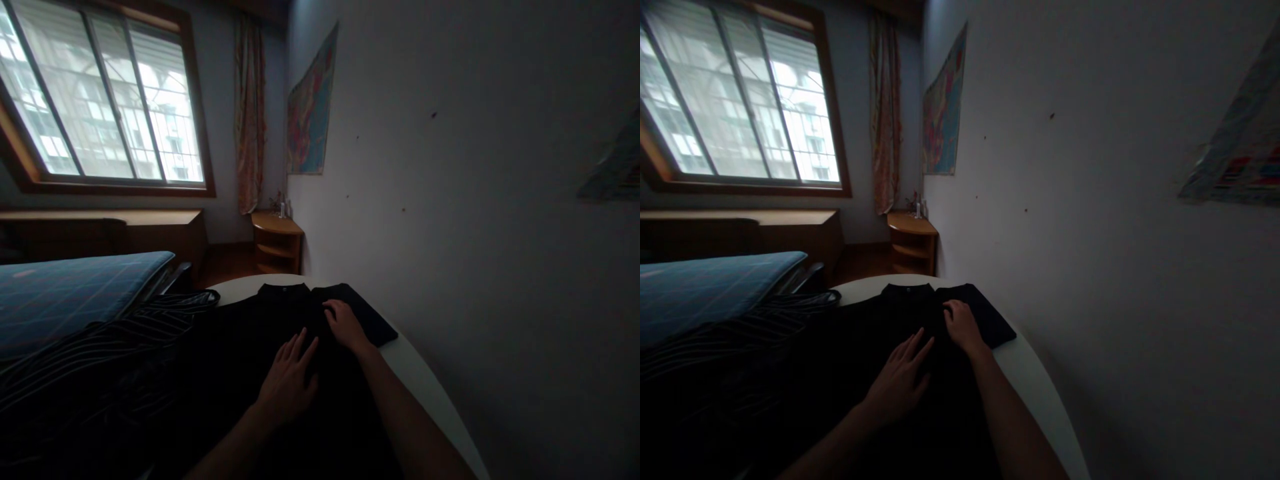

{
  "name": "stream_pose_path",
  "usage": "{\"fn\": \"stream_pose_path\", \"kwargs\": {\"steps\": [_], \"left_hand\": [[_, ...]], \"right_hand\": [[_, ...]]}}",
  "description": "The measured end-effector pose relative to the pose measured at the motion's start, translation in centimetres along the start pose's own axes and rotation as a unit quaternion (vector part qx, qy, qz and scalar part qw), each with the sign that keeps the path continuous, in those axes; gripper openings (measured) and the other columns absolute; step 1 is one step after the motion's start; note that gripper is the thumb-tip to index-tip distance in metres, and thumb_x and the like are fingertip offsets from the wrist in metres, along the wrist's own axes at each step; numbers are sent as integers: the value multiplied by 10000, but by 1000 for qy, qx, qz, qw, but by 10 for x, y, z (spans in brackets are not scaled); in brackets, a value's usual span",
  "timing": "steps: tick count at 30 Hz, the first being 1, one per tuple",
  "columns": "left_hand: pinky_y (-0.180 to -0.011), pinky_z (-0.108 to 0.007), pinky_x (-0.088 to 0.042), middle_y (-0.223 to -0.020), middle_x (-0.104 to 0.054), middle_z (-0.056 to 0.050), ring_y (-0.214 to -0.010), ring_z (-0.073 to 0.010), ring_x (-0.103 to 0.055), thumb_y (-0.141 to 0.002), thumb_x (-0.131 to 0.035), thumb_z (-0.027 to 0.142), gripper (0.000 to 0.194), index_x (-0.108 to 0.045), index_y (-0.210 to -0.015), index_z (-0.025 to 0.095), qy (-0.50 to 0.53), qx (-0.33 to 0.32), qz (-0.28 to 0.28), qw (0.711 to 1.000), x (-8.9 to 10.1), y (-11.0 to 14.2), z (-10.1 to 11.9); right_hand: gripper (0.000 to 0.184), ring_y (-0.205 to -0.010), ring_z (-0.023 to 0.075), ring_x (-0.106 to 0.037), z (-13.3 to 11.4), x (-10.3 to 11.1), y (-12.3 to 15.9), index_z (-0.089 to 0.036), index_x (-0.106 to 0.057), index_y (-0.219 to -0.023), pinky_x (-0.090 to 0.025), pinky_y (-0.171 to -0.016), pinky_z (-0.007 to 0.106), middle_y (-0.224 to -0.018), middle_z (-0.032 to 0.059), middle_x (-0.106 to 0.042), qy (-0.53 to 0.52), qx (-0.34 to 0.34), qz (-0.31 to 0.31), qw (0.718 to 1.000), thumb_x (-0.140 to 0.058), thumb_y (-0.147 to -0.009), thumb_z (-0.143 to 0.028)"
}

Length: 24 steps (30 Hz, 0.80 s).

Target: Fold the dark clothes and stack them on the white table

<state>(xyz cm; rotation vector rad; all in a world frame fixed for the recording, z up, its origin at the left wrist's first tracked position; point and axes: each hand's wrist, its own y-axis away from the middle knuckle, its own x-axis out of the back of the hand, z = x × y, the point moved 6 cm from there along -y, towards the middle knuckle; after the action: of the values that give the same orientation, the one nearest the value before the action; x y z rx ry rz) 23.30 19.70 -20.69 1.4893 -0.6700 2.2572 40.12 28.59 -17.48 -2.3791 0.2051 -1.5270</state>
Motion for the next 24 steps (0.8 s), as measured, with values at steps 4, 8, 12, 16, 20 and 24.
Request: {"fn": "stream_pose_path", "kwargs": {"steps": [4, 8, 12, 16, 20, 24], "left_hand": [[-1185, -515, -234, -1631, -189, -106, -1466, -320, -252, -874, -515, 313, 698, -299, -1536, 268, 7, 14, -12, 1000, 4, 2, 2], [-1188, -515, -226, -1623, -224, -99, -1459, -314, -273, -877, -516, 324, 698, -295, -1537, 274, 8, 4, -9, 1000, 4, 2, 3], [-1185, -529, -225, -1624, -225, -81, -1463, -321, -260, -881, -513, 351, 715, -261, -1547, 297, 3, 0, -19, 1000, 1, 1, 1], [-1187, -529, -220, -1604, -282, -87, -1464, -314, -261, -880, -514, 368, 722, -256, -1550, 292, -2, 4, -31, 1000, 0, 1, 1], [-1195, -515, -201, -1604, -284, -81, -1475, -298, -235, -885, -507, 364, 720, -241, -1552, 304, -7, 5, -30, 1000, 0, 1, 1], [-1197, -513, -196, -1610, -266, -78, -1481, -299, -216, -895, -498, 390, 704, -252, -1548, 301, -7, 7, -33, 999, -1, 0, 1]], "right_hand": [[403, -1182, 239, -580, 26, 9, -25, -108, -566, -1302, -421, -1013, 363, -1276, 182, -611, 12, -91, 38, 995, -473, -943, -266], [490, -1100, 242, -633, 34, 5, -50, -152, -534, -1351, -456, -951, 355, -1204, 151, -665, 21, -99, 4, 995, -542, -928, -401], [333, -1102, 208, -635, 31, -2, -68, -206, -644, -1209, -441, -953, 308, -1178, 91, -697, 30, -86, -31, 995, -600, -902, -327], [240, -1090, 194, -640, 32, -3, -81, -206, -677, -1108, -440, -933, 287, -1145, 84, -710, 43, -109, -13, 993, -496, -953, -235], [278, -1093, 216, -640, 36, -10, -84, -193, -641, -1176, -454, -907, 300, -1181, 107, -693, 53, -126, -7, 991, -458, -966, -207], [307, -1108, 212, -632, 39, -16, -80, -210, -620, -1223, -449, -918, 286, -1203, 90, -688, 57, -108, -31, 992, -542, -927, -215]]}}
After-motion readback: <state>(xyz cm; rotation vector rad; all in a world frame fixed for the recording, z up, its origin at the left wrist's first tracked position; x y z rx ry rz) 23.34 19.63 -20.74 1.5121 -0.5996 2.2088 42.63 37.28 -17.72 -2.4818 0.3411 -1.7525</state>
